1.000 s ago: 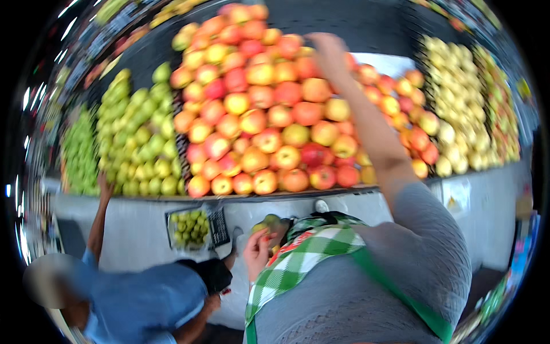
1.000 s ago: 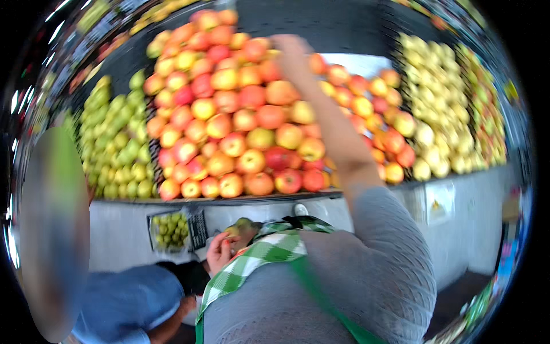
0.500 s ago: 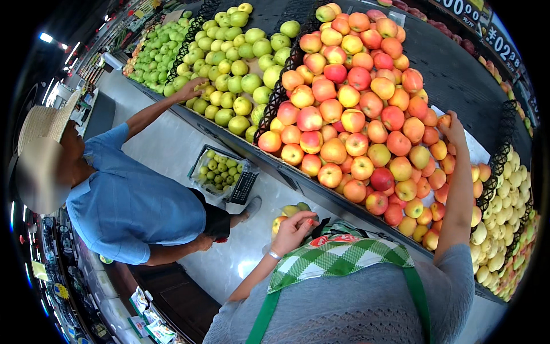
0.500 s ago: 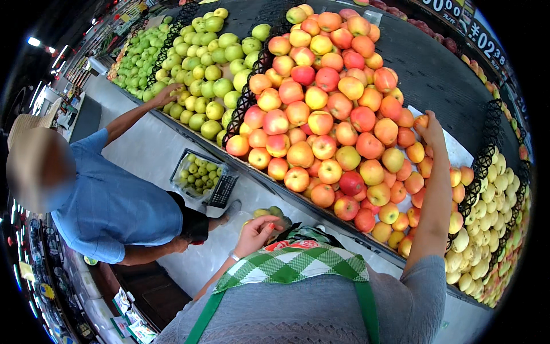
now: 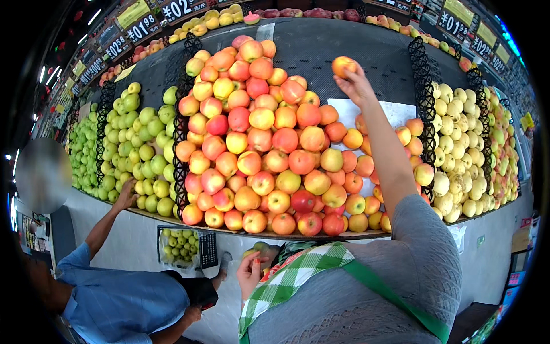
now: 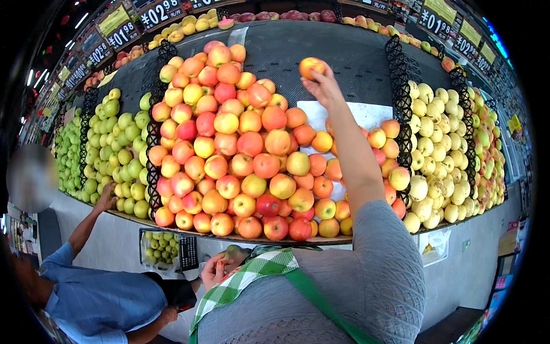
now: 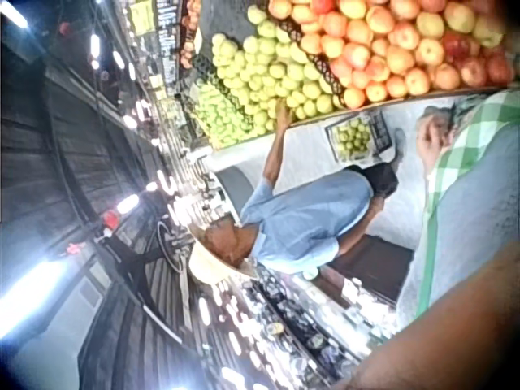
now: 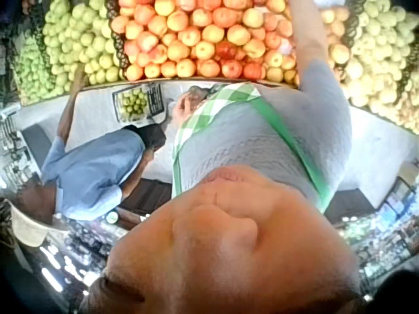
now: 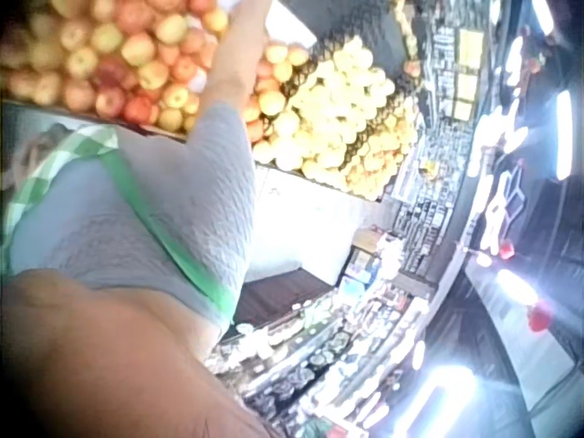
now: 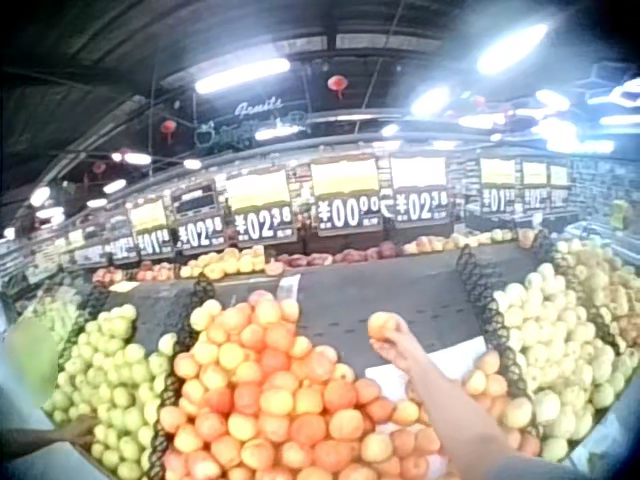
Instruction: The person picks through a large display bin of apples by hand, selecting individual fruit and moving others aside.
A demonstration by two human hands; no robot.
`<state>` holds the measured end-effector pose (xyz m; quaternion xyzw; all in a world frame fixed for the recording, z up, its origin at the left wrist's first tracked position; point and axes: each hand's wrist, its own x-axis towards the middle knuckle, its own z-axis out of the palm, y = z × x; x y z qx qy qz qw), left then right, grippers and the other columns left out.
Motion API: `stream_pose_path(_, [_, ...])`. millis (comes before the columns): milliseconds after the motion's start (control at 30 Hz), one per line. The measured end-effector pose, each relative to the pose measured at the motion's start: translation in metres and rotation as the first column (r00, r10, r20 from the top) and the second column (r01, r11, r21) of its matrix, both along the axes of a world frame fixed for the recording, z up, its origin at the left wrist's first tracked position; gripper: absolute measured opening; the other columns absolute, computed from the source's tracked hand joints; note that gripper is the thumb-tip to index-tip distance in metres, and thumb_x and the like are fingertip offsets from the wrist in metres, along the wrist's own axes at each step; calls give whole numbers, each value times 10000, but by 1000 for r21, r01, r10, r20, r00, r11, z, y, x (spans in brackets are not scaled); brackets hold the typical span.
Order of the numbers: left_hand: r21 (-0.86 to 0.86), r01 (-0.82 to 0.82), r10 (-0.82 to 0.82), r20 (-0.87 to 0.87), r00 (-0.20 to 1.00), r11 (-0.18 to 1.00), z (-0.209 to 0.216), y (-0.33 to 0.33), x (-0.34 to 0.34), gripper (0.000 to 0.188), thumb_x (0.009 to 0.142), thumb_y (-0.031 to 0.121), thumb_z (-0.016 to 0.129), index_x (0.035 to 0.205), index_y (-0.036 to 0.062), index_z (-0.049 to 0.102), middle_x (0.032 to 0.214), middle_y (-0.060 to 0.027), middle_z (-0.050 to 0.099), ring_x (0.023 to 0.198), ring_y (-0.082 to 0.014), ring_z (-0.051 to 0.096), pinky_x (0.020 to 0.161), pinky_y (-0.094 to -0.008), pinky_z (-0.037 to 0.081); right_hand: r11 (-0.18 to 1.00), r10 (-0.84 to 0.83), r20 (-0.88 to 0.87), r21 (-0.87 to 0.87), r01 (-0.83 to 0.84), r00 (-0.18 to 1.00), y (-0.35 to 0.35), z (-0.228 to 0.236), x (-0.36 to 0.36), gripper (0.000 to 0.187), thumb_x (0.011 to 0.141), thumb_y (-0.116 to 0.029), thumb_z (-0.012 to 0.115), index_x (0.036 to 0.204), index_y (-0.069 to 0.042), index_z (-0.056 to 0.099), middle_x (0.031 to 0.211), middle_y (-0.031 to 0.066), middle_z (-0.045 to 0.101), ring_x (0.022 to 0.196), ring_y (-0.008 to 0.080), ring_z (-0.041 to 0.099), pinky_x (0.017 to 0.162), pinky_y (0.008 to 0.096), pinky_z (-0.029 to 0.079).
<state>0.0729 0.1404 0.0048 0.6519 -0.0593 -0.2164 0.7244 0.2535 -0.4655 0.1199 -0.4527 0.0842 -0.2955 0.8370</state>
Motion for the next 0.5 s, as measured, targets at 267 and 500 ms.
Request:
stream_pose_path(267, [-8, -124, 124, -44, 991, 992, -10, -21, 0, 215, 992, 89, 545, 1185, 20, 609, 957, -117, 725, 514, 5, 445, 455, -173, 335, 312, -196, -21, -949, 42, 980, 44, 27, 103, 564, 833, -49, 577, 1371, -163, 455, 1247, 172, 559, 1123, 377, 551, 974, 419, 459])
stream_pose_path(500, [56, -86, 90, -62, 994, 995, -10, -29, -12, 237, 995, 79, 535, 1212, 2, 589, 999, -124, 706, 859, -126, 653, 743, -238, 510, -42, -175, 132, -991, 126, 976, 40, 9, 170, 412, 824, 13, 550, 1228, -69, 565, 1287, 190, 555, 1201, 377, 519, 1037, 432, 418])
